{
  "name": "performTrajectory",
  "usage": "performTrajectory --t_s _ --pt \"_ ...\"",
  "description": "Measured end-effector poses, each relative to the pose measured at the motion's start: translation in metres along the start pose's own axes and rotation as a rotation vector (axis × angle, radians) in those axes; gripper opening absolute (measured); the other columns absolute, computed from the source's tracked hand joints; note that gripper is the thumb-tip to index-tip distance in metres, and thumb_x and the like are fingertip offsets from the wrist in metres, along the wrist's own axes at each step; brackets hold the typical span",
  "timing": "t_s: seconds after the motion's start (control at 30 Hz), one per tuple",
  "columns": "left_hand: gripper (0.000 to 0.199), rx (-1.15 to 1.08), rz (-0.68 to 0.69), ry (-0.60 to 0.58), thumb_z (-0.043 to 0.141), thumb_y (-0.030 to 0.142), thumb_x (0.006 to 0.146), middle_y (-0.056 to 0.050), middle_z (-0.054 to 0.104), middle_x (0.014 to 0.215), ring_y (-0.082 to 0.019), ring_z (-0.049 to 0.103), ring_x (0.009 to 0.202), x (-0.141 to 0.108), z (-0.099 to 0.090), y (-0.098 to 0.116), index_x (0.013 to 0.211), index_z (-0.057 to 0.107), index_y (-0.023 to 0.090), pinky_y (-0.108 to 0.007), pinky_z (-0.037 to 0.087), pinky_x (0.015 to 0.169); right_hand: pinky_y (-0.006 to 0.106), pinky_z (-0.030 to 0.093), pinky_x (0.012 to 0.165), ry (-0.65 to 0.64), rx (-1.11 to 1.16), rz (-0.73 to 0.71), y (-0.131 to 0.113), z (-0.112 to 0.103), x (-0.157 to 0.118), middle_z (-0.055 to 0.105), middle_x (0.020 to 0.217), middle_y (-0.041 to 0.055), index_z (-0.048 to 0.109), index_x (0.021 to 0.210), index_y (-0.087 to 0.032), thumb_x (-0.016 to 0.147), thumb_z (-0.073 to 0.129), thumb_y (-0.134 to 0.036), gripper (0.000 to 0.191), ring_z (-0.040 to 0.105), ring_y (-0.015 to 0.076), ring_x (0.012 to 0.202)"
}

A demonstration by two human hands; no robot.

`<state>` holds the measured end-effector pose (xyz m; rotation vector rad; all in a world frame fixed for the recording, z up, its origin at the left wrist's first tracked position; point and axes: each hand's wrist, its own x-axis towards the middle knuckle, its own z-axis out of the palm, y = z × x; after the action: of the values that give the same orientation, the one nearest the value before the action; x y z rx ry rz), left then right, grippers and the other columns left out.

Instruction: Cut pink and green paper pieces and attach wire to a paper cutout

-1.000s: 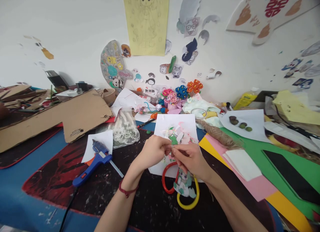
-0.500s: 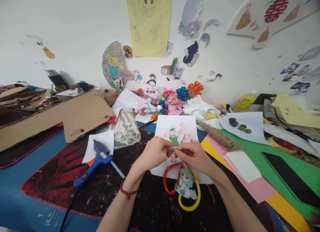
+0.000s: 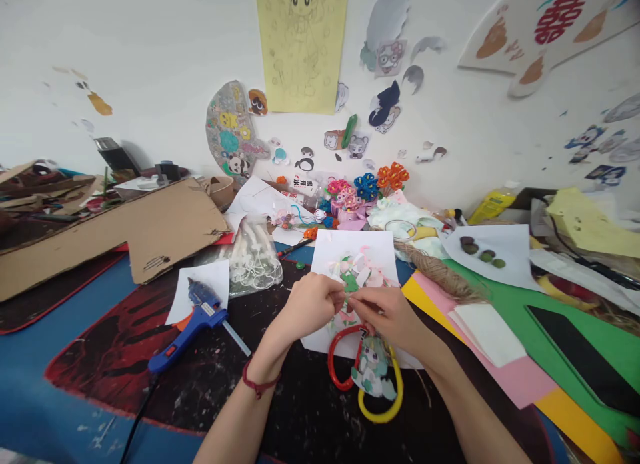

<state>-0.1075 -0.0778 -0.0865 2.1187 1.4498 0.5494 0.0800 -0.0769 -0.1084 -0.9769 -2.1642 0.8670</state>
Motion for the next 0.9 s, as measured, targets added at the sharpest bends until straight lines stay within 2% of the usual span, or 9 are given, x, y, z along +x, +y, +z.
performTrajectory --t_s 0.1,0.17,0.27,0.37,0.47,0.6,0.9 --pt "0.018 0.020 -0.016 -0.012 0.043 0.013 0.069 0.002 0.050 0.051 -0.011 0.042 0.052 0.000 0.000 0.000 0.053 0.051 0.017 -0.024 0.025 0.055 0.022 0.036 0.057 0.010 -0.086 -0.095 0.001 0.002 0.001 0.051 0.055 -0.0036 0.056 0.066 -0.017 0.096 0.047 -0.028 0.033 0.048 0.0080 0.054" --pt "0.018 0.009 0.013 -0.008 0.043 0.013 0.069 0.002 0.050 0.051 -0.011 0.042 0.052 0.000 0.001 0.000 0.053 0.050 0.017 -0.024 0.025 0.055 0.021 0.036 0.056 0.017 -0.040 -0.084 0.000 0.002 0.000 0.050 0.053 -0.0040 0.056 0.065 -0.017 0.096 0.047 -0.030 0.034 0.047 0.0075 0.052" --pt "0.016 0.054 0.059 0.044 0.043 0.012 0.068 0.002 0.051 0.052 -0.011 0.040 0.051 0.000 0.002 0.000 0.054 0.050 0.018 -0.024 0.024 0.055 0.021 0.036 0.052 0.011 0.125 0.049 -0.002 0.001 0.000 0.049 0.050 -0.0045 0.057 0.066 -0.017 0.095 0.049 -0.036 0.036 0.046 0.0074 0.047" --pt "0.016 0.191 0.068 0.136 0.043 0.012 0.067 0.001 0.052 0.053 -0.012 0.040 0.051 0.000 0.004 0.001 0.058 0.054 0.019 -0.026 0.019 0.053 0.021 0.035 0.047 -0.011 0.278 0.195 -0.001 0.000 0.001 0.051 0.048 -0.0045 0.061 0.070 -0.016 0.092 0.052 -0.042 0.035 0.046 0.0077 0.043" --pt "0.016 0.270 0.102 0.169 0.044 0.012 0.067 0.000 0.057 0.056 -0.013 0.046 0.055 0.000 0.008 0.002 0.062 0.057 0.020 -0.026 0.017 0.054 0.021 0.029 0.040 -0.028 0.352 0.257 0.002 -0.001 0.001 0.052 0.045 -0.0041 0.066 0.078 -0.015 0.090 0.054 -0.046 0.035 0.043 0.0071 0.038" --pt "0.015 0.327 0.145 0.178 0.045 0.011 0.067 0.000 0.062 0.060 -0.014 0.052 0.059 0.001 0.012 0.001 0.064 0.057 0.020 -0.026 0.016 0.054 0.021 0.024 0.037 -0.040 0.395 0.267 0.007 -0.001 0.001 0.050 0.041 -0.0041 0.068 0.077 -0.014 0.089 0.056 -0.049 0.039 0.039 0.0063 0.033" --pt "0.014 0.335 0.145 0.186 0.045 0.011 0.068 0.001 0.063 0.061 -0.014 0.054 0.059 0.000 0.011 0.001 0.064 0.055 0.019 -0.026 0.016 0.054 0.020 0.026 0.038 -0.039 0.386 0.234 0.005 0.000 0.000 0.048 0.040 -0.0045 0.062 0.068 -0.015 0.091 0.053 -0.047 0.041 0.040 0.0059 0.034"
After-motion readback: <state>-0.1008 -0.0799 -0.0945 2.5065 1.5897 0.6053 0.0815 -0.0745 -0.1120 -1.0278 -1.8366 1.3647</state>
